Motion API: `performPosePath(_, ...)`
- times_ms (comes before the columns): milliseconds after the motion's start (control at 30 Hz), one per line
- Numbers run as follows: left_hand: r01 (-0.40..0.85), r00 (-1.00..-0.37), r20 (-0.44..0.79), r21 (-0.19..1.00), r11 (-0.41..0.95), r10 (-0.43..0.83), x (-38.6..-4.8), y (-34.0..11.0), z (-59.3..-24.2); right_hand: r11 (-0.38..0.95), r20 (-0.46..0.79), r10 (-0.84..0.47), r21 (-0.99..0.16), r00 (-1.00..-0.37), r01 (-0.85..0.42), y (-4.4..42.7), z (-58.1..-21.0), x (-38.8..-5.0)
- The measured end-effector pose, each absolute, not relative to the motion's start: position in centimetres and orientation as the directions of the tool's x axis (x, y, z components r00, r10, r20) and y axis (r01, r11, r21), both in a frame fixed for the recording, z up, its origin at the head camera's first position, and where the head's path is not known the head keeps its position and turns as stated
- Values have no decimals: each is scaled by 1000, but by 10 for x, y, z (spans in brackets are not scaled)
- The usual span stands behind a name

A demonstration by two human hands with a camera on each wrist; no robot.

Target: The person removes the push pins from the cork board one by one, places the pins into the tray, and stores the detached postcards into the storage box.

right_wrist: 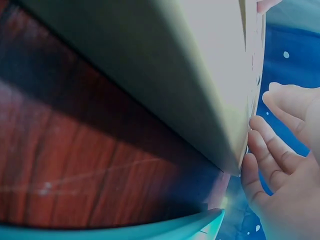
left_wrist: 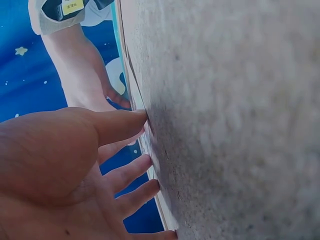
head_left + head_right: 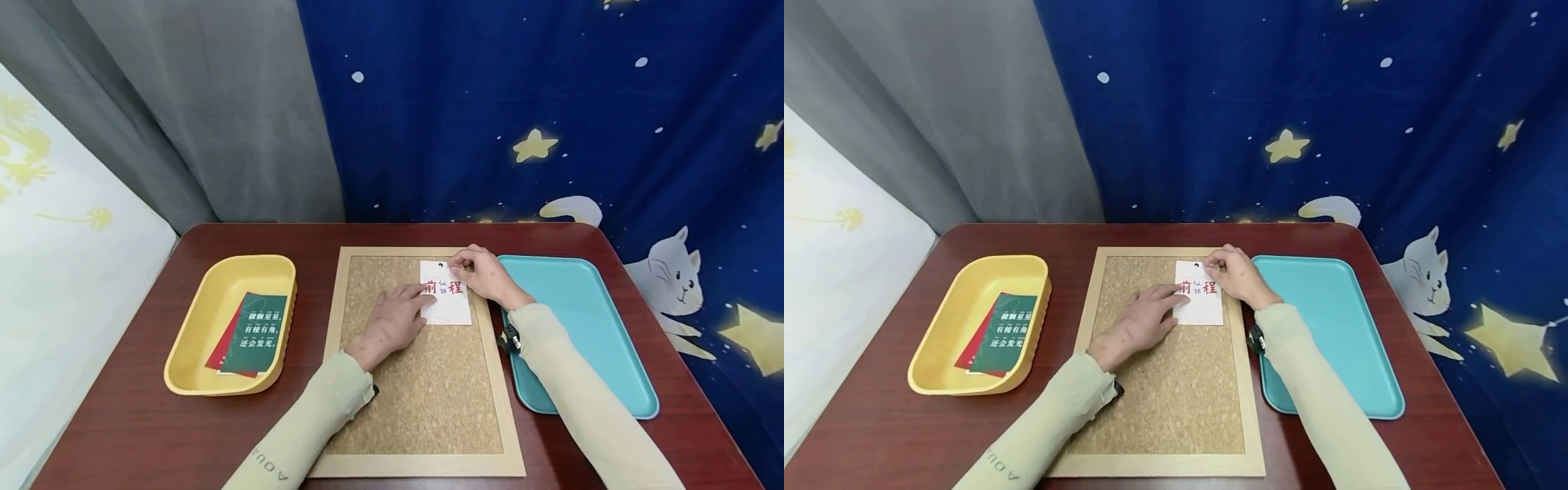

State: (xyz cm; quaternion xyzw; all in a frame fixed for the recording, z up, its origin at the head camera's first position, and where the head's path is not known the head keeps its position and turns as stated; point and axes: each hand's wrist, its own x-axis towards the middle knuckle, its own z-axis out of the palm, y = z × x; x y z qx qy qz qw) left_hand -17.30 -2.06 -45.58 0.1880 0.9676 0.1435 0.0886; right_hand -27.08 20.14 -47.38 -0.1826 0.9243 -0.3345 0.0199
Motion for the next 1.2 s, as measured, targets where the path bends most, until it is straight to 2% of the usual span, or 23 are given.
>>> performPosePath(767, 337, -914, -127, 289, 896, 385, -173, -23, -455, 698, 76, -439, -598, -895, -393, 196, -474, -280)
performPosePath(1200, 337, -912, -141, 276, 900, 385, -172, -22, -455, 668, 42, -441, -653, -897, -359, 200, -476, -286)
